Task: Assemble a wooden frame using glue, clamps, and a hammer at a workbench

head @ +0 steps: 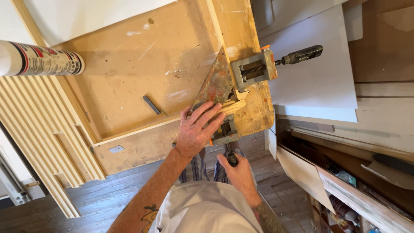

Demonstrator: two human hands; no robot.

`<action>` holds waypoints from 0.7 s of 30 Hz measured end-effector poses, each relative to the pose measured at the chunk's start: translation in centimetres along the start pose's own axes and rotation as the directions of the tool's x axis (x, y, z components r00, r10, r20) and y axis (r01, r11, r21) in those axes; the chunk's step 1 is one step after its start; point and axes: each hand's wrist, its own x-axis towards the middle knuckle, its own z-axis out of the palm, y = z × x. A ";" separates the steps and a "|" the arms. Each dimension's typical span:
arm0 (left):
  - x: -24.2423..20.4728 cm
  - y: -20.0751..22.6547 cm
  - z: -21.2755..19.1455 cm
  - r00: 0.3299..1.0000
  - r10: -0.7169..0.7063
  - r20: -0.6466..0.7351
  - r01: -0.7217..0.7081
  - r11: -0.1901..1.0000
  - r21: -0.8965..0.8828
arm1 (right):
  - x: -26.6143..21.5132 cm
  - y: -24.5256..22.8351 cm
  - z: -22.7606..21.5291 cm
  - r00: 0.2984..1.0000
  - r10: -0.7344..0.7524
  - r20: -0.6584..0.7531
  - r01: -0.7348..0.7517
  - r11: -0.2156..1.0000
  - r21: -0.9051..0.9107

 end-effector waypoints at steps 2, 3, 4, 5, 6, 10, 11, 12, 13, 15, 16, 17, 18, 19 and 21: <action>-0.1 0.1 1.0 0.995 -0.008 -0.100 0.009 1.000 0.007 | 3.5 5.2 1.0 0.977 -0.111 0.184 0.073 0.976 0.205; 0.0 0.0 1.6 0.980 -0.009 -0.200 0.013 1.000 0.020 | 5.5 7.6 1.3 0.906 -0.259 0.336 0.104 0.904 0.416; 0.2 -0.1 1.9 0.978 -0.014 -0.208 0.019 1.000 0.022 | 5.8 7.2 0.5 0.905 -0.260 0.337 0.109 0.907 0.407; 0.2 0.0 2.1 0.976 -0.011 -0.219 0.016 1.000 0.023 | 5.7 6.9 -0.2 0.867 -0.173 0.467 -0.066 0.890 0.452; 0.1 0.2 2.2 0.973 -0.008 -0.230 0.014 1.000 0.024 | 5.6 6.7 -0.9 0.800 -0.096 0.592 -0.243 0.850 0.467; 0.1 0.8 0.9 0.968 -0.031 -0.248 0.045 0.998 0.051 | 5.2 5.8 -1.5 0.750 -0.123 0.649 -0.251 0.856 0.453; 0.0 0.5 0.6 0.994 -0.019 -0.108 0.024 0.999 0.043 | 5.0 4.6 -1.8 0.741 -0.078 0.667 -0.251 0.889 0.382; -0.1 0.2 0.3 0.999 -0.009 0.035 0.008 0.999 0.032 | 4.8 3.5 -2.2 0.732 -0.031 0.681 -0.249 0.918 0.310; -0.1 0.5 0.7 0.999 -0.029 0.023 0.028 0.999 0.044 | 3.4 0.1 -4.5 0.724 -0.023 0.689 -0.244 0.926 0.287; 0.4 0.7 1.5 0.999 -0.031 -0.033 0.035 0.993 0.114 | 1.0 -7.1 -8.6 0.793 0.060 0.606 0.481 0.550 -0.683; 1.0 0.6 1.6 0.998 -0.040 -0.048 0.046 0.990 0.132 | 2.2 -8.9 -11.0 0.789 0.054 0.612 0.496 0.531 -0.687; 1.4 0.8 1.7 0.999 -0.039 0.016 0.036 0.989 0.146 | 3.2 -10.5 -13.3 0.774 -0.081 0.628 0.552 0.573 -0.606; 1.7 1.0 1.9 0.996 -0.039 0.080 0.026 0.987 0.158 | 4.2 -12.0 -15.5 0.747 -0.215 0.629 0.609 0.601 -0.518; 2.7 0.9 1.9 0.995 -0.066 0.078 0.052 0.985 0.164 | 5.0 -15.8 -15.8 0.739 -0.198 0.644 0.614 0.591 -0.523; 4.5 0.2 2.0 0.968 -0.004 0.250 -0.020 0.995 0.096 | 6.7 -23.2 -15.7 0.539 -0.782 0.313 0.822 0.407 -0.399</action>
